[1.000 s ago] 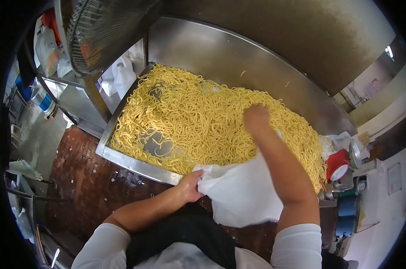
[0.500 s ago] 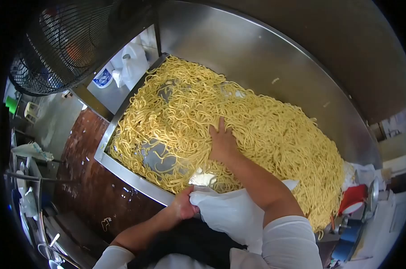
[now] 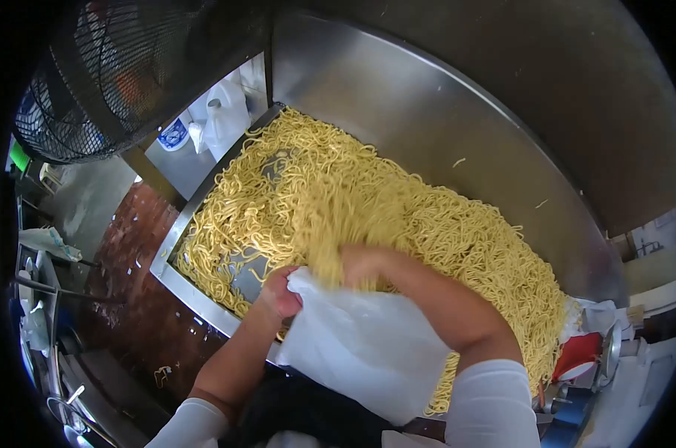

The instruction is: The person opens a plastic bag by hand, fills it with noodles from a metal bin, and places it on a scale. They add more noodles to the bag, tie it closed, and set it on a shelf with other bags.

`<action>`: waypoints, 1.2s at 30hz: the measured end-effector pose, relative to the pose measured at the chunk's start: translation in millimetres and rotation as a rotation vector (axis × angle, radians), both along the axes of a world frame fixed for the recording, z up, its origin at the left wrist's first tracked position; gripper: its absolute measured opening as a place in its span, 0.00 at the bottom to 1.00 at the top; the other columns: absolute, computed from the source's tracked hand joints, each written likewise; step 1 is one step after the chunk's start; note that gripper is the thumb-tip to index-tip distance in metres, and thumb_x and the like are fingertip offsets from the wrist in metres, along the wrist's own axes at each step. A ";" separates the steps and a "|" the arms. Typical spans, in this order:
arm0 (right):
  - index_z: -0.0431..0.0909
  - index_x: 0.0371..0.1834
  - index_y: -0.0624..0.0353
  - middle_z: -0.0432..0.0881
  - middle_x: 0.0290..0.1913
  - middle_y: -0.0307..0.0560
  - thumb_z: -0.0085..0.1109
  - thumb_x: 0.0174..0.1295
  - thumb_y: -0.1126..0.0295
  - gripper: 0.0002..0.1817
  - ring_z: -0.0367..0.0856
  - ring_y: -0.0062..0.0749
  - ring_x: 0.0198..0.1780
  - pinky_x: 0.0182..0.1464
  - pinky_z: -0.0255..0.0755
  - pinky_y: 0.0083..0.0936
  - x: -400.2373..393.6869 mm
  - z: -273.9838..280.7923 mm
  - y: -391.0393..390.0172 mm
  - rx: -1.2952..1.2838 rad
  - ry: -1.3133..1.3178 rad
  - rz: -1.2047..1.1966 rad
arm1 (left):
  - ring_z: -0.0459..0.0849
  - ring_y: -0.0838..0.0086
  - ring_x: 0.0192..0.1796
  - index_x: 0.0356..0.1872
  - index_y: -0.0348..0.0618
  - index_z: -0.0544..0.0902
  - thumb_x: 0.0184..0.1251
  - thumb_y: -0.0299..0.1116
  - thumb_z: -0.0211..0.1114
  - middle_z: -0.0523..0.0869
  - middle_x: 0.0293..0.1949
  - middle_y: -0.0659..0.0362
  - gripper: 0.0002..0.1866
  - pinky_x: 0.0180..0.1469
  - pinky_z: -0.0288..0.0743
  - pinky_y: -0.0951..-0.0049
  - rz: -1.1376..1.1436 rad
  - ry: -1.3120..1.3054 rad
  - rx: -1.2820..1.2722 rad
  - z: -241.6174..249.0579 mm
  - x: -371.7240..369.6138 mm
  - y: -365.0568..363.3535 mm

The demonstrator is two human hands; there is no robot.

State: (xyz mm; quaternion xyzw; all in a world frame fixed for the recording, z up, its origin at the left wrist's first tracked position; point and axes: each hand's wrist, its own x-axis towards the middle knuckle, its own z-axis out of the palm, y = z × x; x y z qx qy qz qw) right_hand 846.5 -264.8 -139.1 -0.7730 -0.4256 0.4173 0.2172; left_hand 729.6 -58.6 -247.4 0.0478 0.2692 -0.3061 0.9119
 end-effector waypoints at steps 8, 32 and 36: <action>0.80 0.55 0.57 0.82 0.52 0.57 0.76 0.43 0.58 0.33 0.81 0.48 0.52 0.52 0.75 0.41 -65.4 88.4 44.1 -0.161 0.118 0.130 | 0.84 0.60 0.38 0.44 0.39 0.80 0.70 0.33 0.51 0.84 0.35 0.53 0.12 0.47 0.80 0.56 -0.022 0.001 0.367 62.0 -23.5 8.5; 0.83 0.44 0.48 0.82 0.49 0.47 0.68 0.52 0.73 0.15 0.81 0.40 0.51 0.50 0.75 0.35 -21.1 69.2 0.9 -0.140 -0.384 -0.266 | 0.83 0.58 0.42 0.47 0.32 0.76 0.67 0.32 0.58 0.82 0.39 0.48 0.14 0.51 0.78 0.56 0.042 0.041 0.544 71.6 -23.8 16.7; 0.82 0.44 0.50 0.80 0.48 0.47 0.67 0.51 0.75 0.15 0.80 0.45 0.51 0.51 0.75 0.40 6.1 43.0 -35.5 -0.246 -0.581 -0.368 | 0.84 0.56 0.42 0.48 0.30 0.76 0.64 0.30 0.58 0.83 0.38 0.47 0.16 0.49 0.79 0.56 -0.004 0.140 0.563 77.3 -77.8 22.0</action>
